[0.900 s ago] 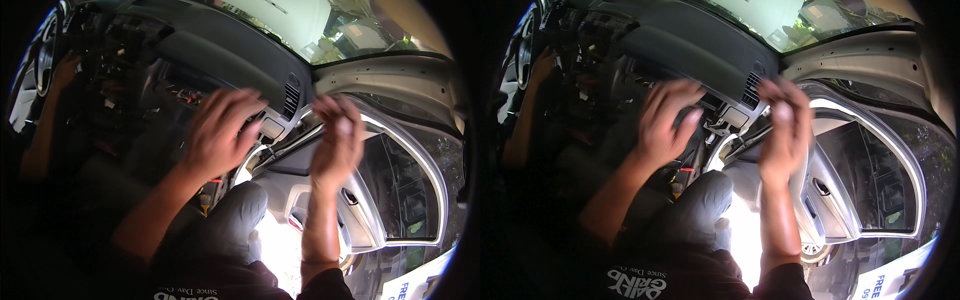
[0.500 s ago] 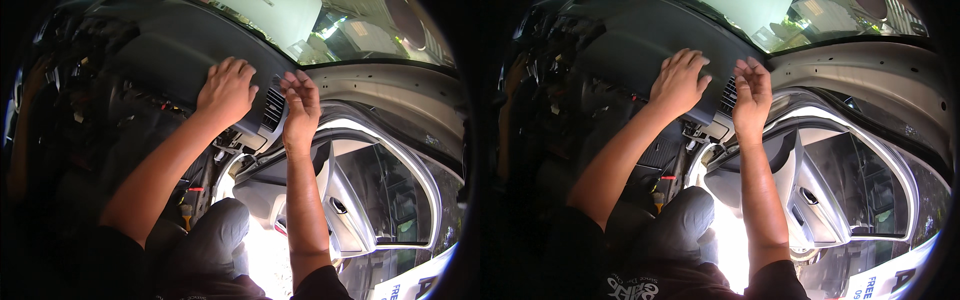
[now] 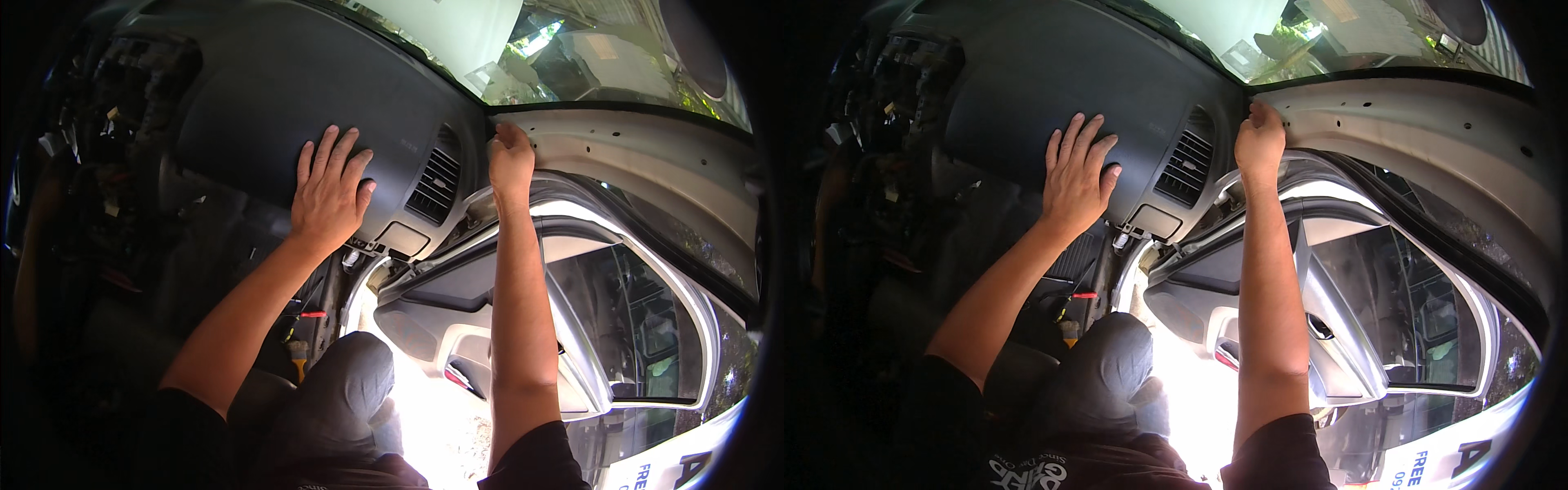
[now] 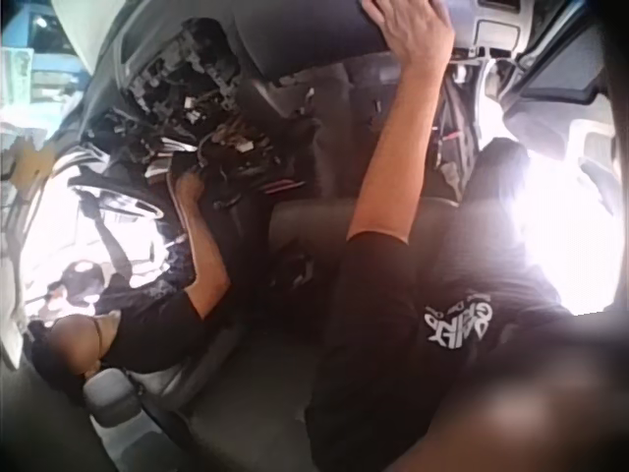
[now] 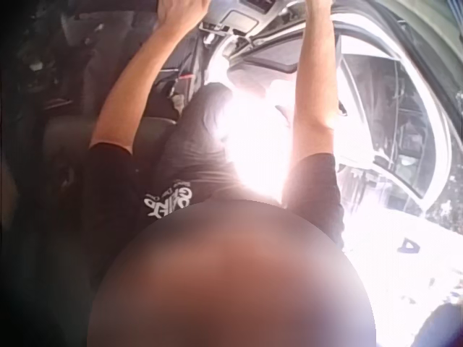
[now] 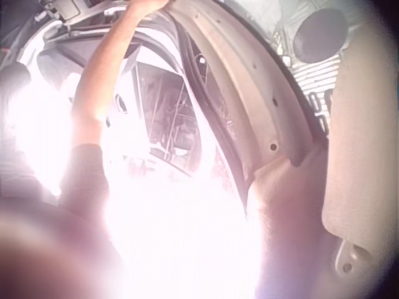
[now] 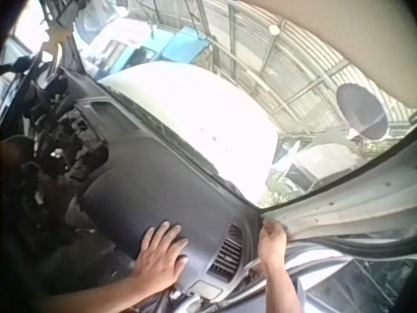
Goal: The person installs a car dashboard panel by aligning it with the windshield and securing it with screws using a wrench. They then remove a center console component and place it on the passenger seat.
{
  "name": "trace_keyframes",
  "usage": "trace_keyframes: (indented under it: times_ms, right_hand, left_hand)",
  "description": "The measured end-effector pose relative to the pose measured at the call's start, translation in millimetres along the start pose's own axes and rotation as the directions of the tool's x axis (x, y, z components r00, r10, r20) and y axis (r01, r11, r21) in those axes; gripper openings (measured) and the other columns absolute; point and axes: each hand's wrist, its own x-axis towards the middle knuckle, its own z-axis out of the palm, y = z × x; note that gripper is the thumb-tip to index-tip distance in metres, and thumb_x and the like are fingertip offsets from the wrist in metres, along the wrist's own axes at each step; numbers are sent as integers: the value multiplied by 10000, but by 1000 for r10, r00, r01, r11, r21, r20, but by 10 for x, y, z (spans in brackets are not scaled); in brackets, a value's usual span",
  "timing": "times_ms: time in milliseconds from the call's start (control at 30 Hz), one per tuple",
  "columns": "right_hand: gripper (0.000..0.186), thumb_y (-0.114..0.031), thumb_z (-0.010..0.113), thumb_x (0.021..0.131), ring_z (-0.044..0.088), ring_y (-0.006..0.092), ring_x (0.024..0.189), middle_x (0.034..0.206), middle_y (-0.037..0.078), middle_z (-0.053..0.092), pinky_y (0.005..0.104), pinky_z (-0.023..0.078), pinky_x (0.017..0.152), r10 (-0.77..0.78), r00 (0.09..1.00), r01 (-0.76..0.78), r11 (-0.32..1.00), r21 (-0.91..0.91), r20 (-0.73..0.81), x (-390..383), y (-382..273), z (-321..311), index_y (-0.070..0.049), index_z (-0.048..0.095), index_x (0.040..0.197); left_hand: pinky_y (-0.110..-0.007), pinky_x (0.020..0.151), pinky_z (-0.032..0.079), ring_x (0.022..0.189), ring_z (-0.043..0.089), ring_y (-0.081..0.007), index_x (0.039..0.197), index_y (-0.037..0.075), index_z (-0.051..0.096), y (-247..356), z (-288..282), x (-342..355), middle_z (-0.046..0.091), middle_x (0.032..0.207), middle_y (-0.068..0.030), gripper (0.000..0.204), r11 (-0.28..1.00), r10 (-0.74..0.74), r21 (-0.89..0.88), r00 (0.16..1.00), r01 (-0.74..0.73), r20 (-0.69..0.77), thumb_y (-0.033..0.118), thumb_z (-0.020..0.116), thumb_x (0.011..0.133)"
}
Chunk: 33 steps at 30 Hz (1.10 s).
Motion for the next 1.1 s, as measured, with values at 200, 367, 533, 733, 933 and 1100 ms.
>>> trace_keyframes:
  times_ms: [200, 367, 533, 733, 933, 1100]
  right_hand:
    - [528, -66, 550, 840, 683, 384, 1155, 1241, 279, 696, 403, 512, 1030, 103, 995, -100, 987, -127, 16, 136, 123, 167, 91, 592, 1343]
    - [512, -87, 585, 851, 666, 441, 1169, 1232, 312, 685, 466, 515, 1027, 105, 994, -107, 940, -323, -22, 38, 114, 273, 92, 592, 1330]
    - [421, -38, 575, 838, 685, 469, 1085, 1156, 313, 702, 503, 536, 964, 37, 977, -104, 944, -313, -211, -101, 17, 362, 84, 633, 1237]
    - [471, 66, 507, 822, 714, 438, 1026, 1108, 282, 721, 481, 558, 912, -31, 929, -51, 977, -209, -369, -211, -71, 422, 97, 570, 1288]
    - [481, 68, 503, 838, 750, 377, 972, 1111, 257, 738, 430, 585, 885, 47, 898, -130, 978, -163, -438, -290, -56, 436, 106, 552, 1315]
    - [445, 50, 508, 839, 756, 368, 977, 1068, 245, 754, 426, 591, 882, 16, 907, -132, 960, -248, -420, -302, -34, 430, 105, 591, 1273]
  left_hand:
    - [-476, 1028, 426, 1134, 607, -308, 1047, 74, 667, 54, 410, 629, 679, 1090, -88, 160, 983, 47, -174, 995, -63, -93, 123, 685, 896]
    - [-444, 951, 514, 1100, 649, -315, 1041, 73, 705, 284, 1175, 1682, 712, 1077, -112, 138, 869, 365, -423, 909, -257, 199, 140, 652, 932]
    - [-477, 860, 550, 1008, 696, -365, 990, 78, 767, 574, 1799, 2220, 742, 1000, -151, 216, 785, 595, -495, 679, -373, 431, 243, 637, 936]
    - [-490, 769, 541, 808, 695, -420, 884, 8, 771, 713, 2083, 2494, 720, 854, -239, 362, 680, 683, -665, 595, -308, 423, 340, 630, 923]
    - [-487, 765, 528, 785, 677, -418, 873, -17, 764, 714, 2145, 2472, 713, 844, -249, 395, 625, 714, -745, 557, -233, 424, 340, 612, 947]
    - [-495, 791, 537, 817, 681, -424, 834, -30, 747, 748, 2239, 2425, 712, 864, -252, 377, 614, 750, -701, 545, -363, 374, 297, 586, 930]
